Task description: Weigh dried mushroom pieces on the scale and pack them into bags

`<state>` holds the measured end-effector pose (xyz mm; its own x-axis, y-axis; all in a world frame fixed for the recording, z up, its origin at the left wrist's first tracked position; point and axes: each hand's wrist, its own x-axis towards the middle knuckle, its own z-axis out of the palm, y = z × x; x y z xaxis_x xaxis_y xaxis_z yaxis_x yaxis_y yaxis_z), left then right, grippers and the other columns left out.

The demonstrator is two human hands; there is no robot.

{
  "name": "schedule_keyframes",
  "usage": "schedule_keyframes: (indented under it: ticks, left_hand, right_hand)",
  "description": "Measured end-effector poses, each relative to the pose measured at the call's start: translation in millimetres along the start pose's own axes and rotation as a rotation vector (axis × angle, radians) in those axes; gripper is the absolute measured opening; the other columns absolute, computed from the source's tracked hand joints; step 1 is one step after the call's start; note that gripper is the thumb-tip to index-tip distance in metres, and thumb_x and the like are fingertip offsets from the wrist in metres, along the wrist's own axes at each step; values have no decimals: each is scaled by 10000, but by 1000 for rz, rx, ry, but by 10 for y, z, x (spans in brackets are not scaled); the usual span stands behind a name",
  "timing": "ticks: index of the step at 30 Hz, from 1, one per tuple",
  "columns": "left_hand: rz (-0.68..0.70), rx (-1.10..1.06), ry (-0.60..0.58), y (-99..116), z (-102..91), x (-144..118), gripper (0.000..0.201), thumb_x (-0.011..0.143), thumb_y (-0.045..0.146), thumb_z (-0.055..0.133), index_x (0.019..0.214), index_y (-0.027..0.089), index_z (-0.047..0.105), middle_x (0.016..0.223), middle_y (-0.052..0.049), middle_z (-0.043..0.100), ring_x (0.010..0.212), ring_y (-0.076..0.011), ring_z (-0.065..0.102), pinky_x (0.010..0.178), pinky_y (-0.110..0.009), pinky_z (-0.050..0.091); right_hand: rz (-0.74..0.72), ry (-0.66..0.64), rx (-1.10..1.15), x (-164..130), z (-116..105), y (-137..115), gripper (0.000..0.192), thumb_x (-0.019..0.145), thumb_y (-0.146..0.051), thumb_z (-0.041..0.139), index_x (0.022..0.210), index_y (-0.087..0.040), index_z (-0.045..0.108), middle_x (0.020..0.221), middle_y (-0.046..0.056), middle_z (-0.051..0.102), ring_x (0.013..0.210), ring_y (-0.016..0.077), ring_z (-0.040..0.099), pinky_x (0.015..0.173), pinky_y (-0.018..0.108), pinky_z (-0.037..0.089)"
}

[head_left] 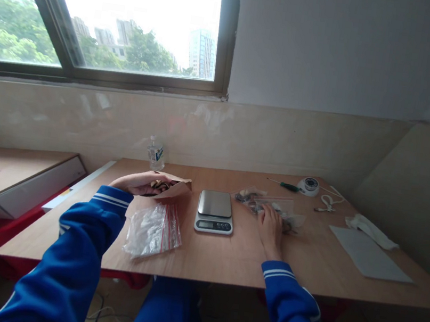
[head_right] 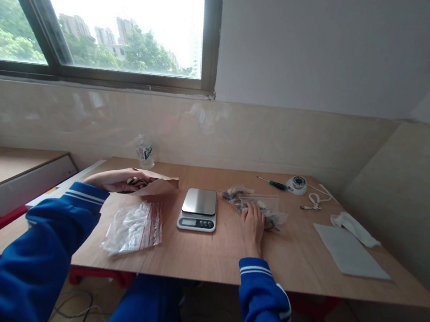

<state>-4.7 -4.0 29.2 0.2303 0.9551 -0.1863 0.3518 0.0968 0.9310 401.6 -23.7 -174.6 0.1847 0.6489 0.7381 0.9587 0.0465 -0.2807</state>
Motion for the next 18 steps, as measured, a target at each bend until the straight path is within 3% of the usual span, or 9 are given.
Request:
schedule_keyframes:
  ticks: [3, 6, 11, 14, 18]
  left_hand:
    - [-72, 19, -77, 34, -31, -25, 359, 573, 424, 727, 811, 157, 694, 736, -72, 671, 662, -176, 609, 533, -238, 481]
    - [-108, -2, -63, 52, -13, -47, 367, 567, 411, 735, 823, 152, 693, 749, -64, 668, 658, -167, 602, 523, -227, 465]
    - [-78, 62, -141, 143, 140, -119, 285, 603, 365, 708, 769, 135, 689, 567, -8, 579, 483, -91, 459, 419, -194, 326]
    - [-19, 233, -155, 233, 208, -180, 298, 629, 359, 667, 814, 126, 689, 492, 23, 496, 436, -80, 383, 387, -200, 238]
    - [159, 302, -30, 307, 254, -272, 342, 649, 334, 611, 904, 112, 656, 585, 11, 527, 513, -94, 433, 440, -196, 301]
  right_hand:
    - [-6, 2, -1, 0, -2, 0, 358, 882, -205, 339, 1087, -108, 617, 1130, 151, 637, 1060, 252, 554, 919, 403, 396]
    - [-15, 2, -4, -2, -2, 5, 354, 883, -203, 343, 1090, -108, 613, 1144, 148, 632, 1065, 250, 555, 924, 400, 392]
    - [-17, -10, -15, 1, -3, 8, 356, 888, -197, 337, 1098, -98, 607, 1148, 152, 629, 1073, 251, 548, 923, 398, 390]
    - [-11, -7, -9, 4, -8, 3, 354, 886, -196, 338, 1088, -100, 611, 1136, 150, 634, 1068, 250, 549, 914, 393, 393]
    - [-18, 3, -9, 2, -22, -12, 353, 882, -202, 338, 1087, -110, 610, 1135, 151, 633, 1054, 254, 551, 913, 402, 390]
